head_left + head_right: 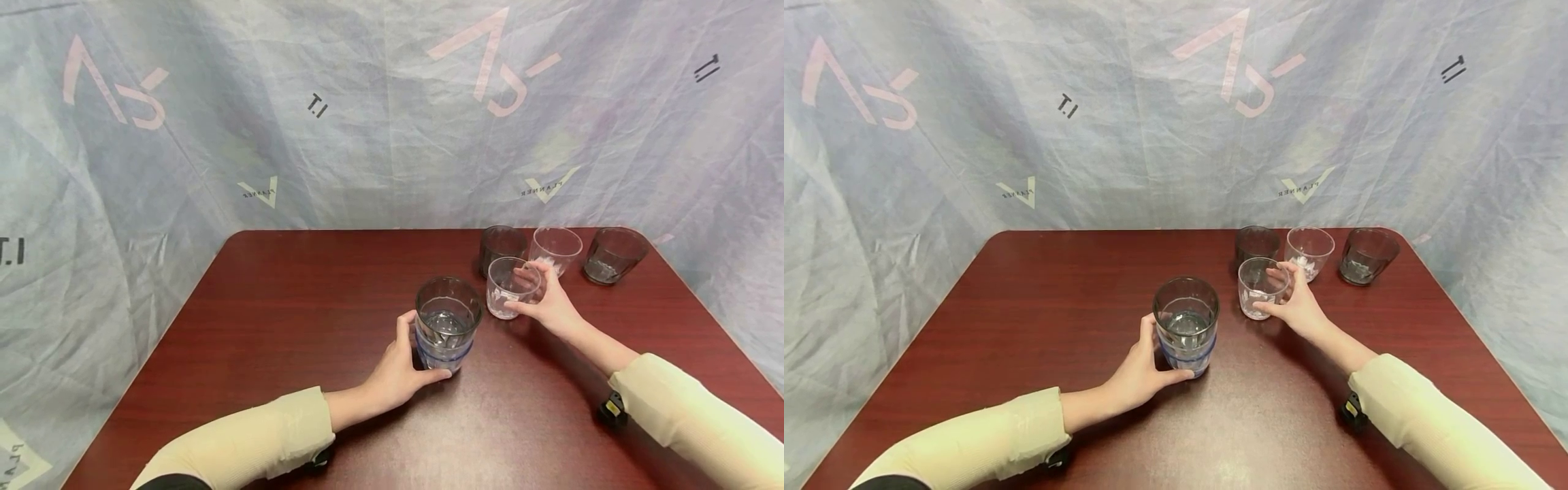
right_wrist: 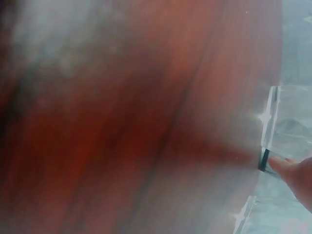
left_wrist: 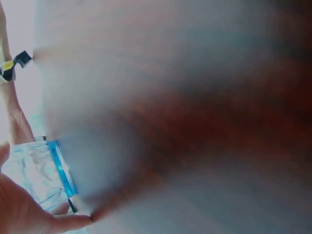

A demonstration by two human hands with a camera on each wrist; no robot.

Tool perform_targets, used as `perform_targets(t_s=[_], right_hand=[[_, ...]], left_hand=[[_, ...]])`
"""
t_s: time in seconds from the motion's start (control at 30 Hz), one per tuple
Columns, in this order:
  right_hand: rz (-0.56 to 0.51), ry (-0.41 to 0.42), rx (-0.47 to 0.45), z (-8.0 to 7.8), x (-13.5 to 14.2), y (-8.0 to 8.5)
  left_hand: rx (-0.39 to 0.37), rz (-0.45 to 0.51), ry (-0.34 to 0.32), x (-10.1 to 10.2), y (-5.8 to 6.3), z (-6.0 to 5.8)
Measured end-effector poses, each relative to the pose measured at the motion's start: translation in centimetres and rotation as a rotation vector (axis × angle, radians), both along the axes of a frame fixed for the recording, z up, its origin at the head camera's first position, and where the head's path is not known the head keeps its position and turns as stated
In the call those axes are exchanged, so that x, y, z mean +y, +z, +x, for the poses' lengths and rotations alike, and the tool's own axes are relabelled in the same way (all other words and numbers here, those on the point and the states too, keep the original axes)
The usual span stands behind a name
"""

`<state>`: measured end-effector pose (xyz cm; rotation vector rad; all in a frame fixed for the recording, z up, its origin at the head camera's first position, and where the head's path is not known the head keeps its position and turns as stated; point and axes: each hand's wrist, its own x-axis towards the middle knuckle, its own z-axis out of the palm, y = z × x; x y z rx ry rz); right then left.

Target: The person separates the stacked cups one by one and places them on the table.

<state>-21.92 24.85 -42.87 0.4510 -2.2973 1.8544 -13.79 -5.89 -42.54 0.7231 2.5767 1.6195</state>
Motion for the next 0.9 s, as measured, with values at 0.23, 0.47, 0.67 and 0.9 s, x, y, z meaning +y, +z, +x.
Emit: perform_targets(t_s=[0.23, 0.47, 0.67, 0.9], right_hand=[[0.105, -0.019, 0.013, 0.2, -0.1, 0.5], [0.176, -0.103, 0.164, 1.2, -0.3, 2.5], [-0.016, 0.055, 0.310, 2.6, -1.9, 5.3], [-0.153, 0.360, 0.346, 4.1, -4.5, 7.1]], left_hand=[[0.003, -0.006, 0.004, -0.1, 0.1, 0.0], [-0.003, -0.005, 0.003, -0.1, 0.1, 0.1], [0.010, -0.008, 0.004, -0.1, -0.1, 0.0], [0.004, -0.001, -0.002, 0.0, 0.1, 0.0]])
